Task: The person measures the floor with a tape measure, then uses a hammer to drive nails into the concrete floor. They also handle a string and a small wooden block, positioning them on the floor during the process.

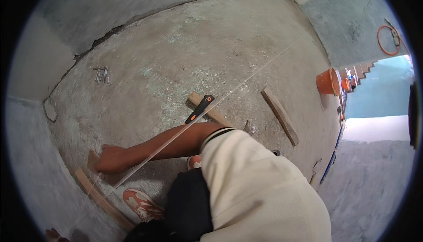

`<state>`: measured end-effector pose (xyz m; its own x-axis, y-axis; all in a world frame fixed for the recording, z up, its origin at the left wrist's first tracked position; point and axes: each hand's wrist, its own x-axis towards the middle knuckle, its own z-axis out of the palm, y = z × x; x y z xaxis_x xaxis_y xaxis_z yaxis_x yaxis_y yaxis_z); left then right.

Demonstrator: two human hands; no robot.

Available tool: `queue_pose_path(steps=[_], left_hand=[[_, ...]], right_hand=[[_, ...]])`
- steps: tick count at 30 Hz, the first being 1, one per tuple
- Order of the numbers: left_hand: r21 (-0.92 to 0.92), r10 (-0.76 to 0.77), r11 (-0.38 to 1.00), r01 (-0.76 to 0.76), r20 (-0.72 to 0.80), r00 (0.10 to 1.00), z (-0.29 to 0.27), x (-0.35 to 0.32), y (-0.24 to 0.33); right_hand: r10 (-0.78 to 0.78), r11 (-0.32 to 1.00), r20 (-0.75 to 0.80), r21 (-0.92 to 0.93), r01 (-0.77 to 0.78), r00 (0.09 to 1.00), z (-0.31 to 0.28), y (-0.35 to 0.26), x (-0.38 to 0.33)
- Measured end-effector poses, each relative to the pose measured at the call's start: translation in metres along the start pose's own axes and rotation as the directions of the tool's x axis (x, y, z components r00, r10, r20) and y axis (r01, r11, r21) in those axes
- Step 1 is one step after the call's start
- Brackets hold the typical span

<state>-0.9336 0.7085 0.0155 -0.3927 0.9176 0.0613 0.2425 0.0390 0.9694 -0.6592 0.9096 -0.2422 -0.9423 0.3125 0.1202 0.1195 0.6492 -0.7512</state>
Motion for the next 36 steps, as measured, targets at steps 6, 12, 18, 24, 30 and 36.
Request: queue_pose_path(steps=[6, 12, 18, 24, 30, 36], left_hand=[[0.547, -0.231, 0.827, 0.132, 0.116, 0.966, 0.026, 0.066, -0.110], [0.420, -0.527, 0.816, 0.396, 0.262, 0.808, 0.070, 0.075, -0.217], [0.304, -0.486, 0.854, 0.422, 0.176, 0.856, 0.029, 0.066, -0.232], [0.540, -0.457, 0.774, 0.331, 0.114, 0.882, 0.050, 0.095, -0.223], [0.531, -0.524, 0.731, 0.428, 0.034, 0.851, 0.013, 0.075, -0.262], [0.535, -0.467, 0.737, 0.413, -0.040, 0.884, 0.023, 0.068, -0.287]], right_hand=[[0.045, 0.838, 0.372, 0.491, -0.238, 0.927, -0.003, -0.038, -0.089], [-0.155, 0.851, 0.528, 0.501, -0.159, 0.835, 0.020, -0.070, -0.145], [-0.399, 0.816, 0.579, 0.578, -0.012, 0.711, 0.025, -0.058, -0.122], [0.035, 0.898, 0.638, 0.318, -0.305, 0.769, -0.008, -0.072, -0.132], [0.142, 0.924, 0.638, 0.188, -0.333, 0.756, -0.018, -0.058, -0.126], [0.196, 0.910, 0.652, 0.156, -0.383, 0.732, -0.024, -0.051, -0.131]])
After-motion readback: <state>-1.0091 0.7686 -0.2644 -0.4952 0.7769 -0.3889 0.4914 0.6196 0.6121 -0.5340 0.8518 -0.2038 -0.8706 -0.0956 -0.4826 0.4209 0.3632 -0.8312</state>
